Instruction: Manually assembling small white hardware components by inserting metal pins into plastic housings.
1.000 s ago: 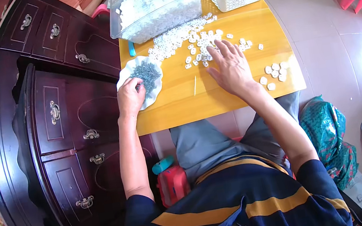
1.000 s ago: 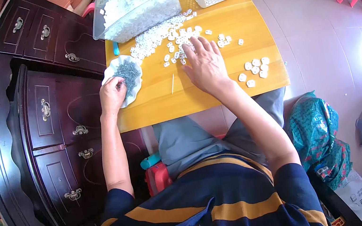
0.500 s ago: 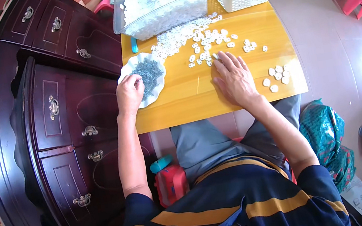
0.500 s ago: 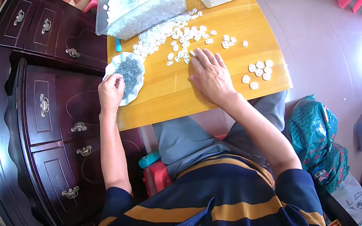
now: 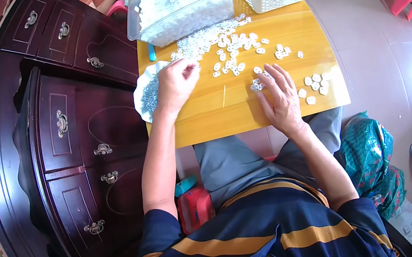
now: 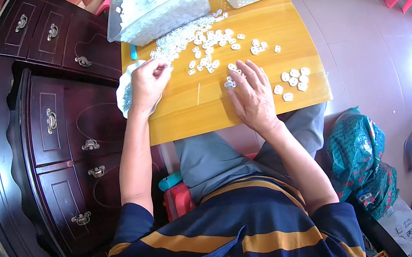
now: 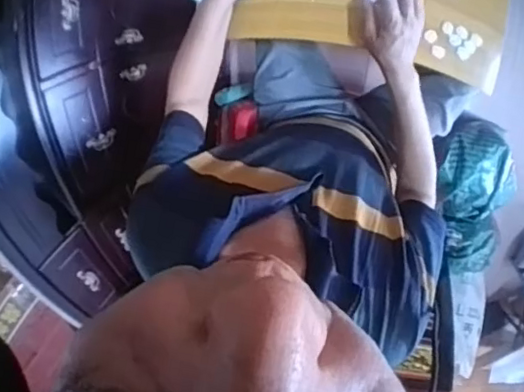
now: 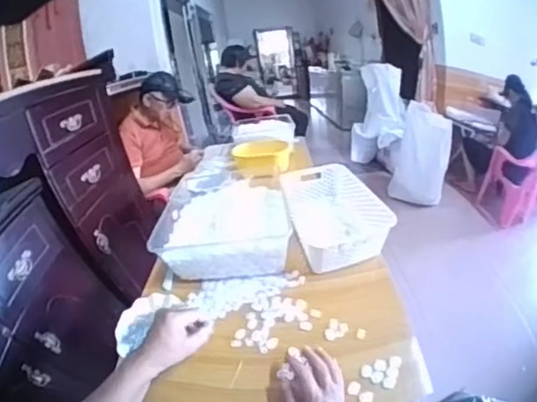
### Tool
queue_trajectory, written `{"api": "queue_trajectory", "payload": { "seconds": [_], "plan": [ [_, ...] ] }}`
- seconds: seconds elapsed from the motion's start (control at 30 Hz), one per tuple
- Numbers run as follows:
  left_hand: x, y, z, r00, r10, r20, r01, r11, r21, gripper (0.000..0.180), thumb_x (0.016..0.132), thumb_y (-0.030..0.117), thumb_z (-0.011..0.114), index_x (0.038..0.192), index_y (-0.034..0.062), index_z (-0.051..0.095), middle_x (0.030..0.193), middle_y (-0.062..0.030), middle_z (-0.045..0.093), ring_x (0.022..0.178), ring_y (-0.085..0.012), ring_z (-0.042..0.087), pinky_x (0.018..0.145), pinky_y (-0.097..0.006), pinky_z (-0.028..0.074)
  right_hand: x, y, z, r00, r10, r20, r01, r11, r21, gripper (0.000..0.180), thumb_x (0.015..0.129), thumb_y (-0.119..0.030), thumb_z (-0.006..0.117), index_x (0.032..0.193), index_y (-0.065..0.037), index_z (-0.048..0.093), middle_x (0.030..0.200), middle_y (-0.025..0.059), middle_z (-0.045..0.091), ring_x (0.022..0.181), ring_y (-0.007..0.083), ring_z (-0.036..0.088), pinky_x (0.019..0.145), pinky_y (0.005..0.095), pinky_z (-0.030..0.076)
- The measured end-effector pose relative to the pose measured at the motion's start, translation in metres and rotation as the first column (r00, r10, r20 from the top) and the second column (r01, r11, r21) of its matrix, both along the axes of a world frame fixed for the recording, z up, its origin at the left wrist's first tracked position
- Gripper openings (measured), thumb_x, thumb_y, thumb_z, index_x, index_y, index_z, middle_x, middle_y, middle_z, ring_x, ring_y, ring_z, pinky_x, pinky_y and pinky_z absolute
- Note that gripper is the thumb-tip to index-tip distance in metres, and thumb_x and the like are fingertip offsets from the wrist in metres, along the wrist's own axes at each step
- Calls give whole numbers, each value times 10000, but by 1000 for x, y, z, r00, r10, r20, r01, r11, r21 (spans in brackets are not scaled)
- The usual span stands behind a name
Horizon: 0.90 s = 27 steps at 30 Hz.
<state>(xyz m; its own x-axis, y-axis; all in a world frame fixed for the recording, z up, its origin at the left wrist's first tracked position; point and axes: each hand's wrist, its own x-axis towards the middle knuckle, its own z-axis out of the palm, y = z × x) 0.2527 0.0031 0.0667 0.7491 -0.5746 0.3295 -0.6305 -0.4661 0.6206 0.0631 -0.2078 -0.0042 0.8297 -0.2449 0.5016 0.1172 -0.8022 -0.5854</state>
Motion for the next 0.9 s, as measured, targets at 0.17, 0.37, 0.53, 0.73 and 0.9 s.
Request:
{"api": "queue_trajectory", "payload": {
  "seconds": [0.17,0.37,0.53,0.73,0.9],
  "plan": [
    [0,-60,-16,987,-157,-38,156,988,-13,103,872,55,738,943,-19,724,825,-103,733,682,-136,689,653,-282,556,-7,-2,1,996,-60,61,52,992,119,373,905,-90,660,1273,-47,622,1369,193,576,1326,425,494,1105,496,410],
    [-4,-107,-28,968,-249,35,246,966,83,84,881,76,704,855,-2,686,745,-131,669,636,-219,668,618,-347,533,-6,-4,-2,994,-15,112,6,997,75,350,821,-42,682,1168,-47,640,1211,154,631,1165,392,573,1033,492,450],
    [-1,-116,-41,952,-269,148,258,962,86,91,876,88,710,851,8,675,769,-141,674,649,-263,674,615,-369,526,-5,0,-3,999,34,19,-33,998,-49,343,834,-116,694,1171,-83,639,1227,103,611,1210,354,551,1077,534,404],
    [3,-107,-45,972,-229,47,226,972,62,71,863,70,718,908,15,714,821,-143,704,677,-279,693,630,-368,535,-3,1,-6,996,-36,-81,31,998,-58,455,897,-212,684,1320,-79,581,1393,130,542,1348,373,468,1145,559,339],
    [7,-97,-43,980,-193,47,193,981,3,95,853,45,731,940,7,726,841,-124,721,675,-196,695,641,-314,543,11,8,-6,978,-51,-201,26,992,-123,554,929,-284,662,1414,-58,518,1463,145,504,1435,375,386,1189,601,252]
  ]
}}
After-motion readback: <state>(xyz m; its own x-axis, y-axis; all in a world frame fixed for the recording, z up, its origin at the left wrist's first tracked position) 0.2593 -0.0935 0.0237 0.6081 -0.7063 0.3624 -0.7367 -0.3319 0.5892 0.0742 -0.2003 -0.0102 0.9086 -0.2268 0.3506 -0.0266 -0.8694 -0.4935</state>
